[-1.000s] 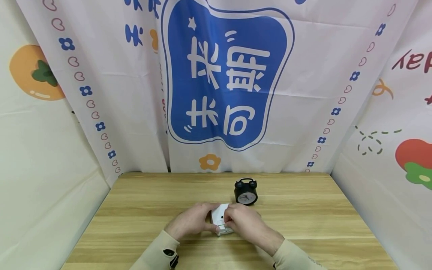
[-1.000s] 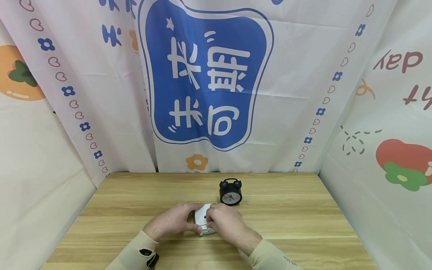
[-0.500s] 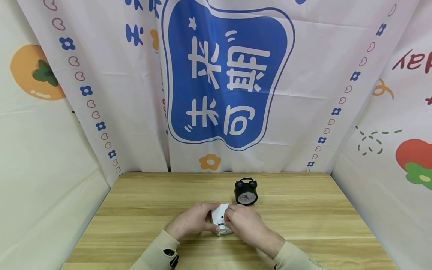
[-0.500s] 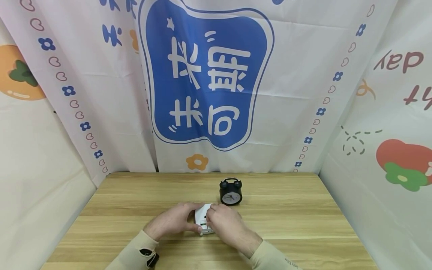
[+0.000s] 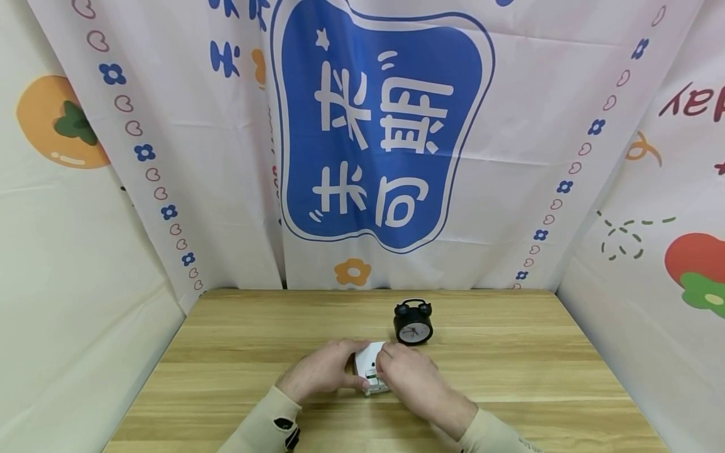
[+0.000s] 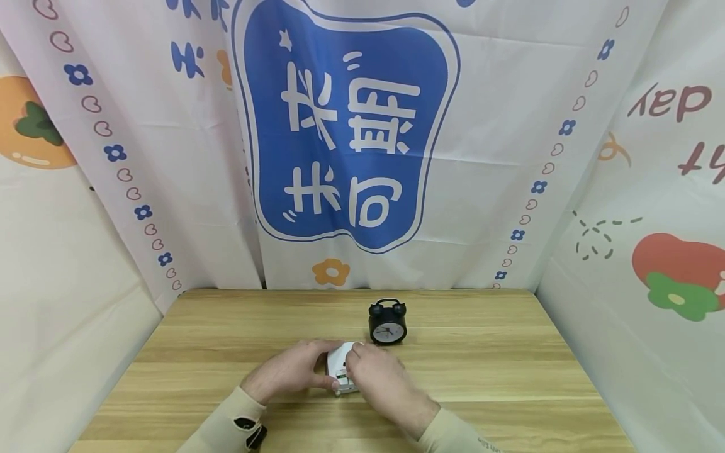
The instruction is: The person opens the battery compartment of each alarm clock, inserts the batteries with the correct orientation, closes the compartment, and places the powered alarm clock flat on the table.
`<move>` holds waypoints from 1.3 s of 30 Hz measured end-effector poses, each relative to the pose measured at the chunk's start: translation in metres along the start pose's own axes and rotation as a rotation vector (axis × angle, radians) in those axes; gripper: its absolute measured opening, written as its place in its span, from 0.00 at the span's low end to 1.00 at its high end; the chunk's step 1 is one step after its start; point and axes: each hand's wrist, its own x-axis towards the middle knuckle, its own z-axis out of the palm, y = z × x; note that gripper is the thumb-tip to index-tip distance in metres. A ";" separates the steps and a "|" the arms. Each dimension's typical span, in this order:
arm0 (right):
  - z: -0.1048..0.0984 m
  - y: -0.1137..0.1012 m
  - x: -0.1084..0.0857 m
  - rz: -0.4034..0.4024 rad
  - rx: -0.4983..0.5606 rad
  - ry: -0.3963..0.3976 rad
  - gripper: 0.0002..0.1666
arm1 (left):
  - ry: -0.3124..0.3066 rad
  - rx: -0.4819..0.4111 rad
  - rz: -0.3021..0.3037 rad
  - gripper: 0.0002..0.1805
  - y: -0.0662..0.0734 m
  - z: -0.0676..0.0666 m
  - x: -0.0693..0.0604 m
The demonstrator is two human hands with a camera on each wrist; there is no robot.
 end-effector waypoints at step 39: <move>0.004 -0.001 -0.002 -0.007 -0.016 0.015 0.11 | 0.008 0.000 0.002 0.49 0.001 0.000 -0.001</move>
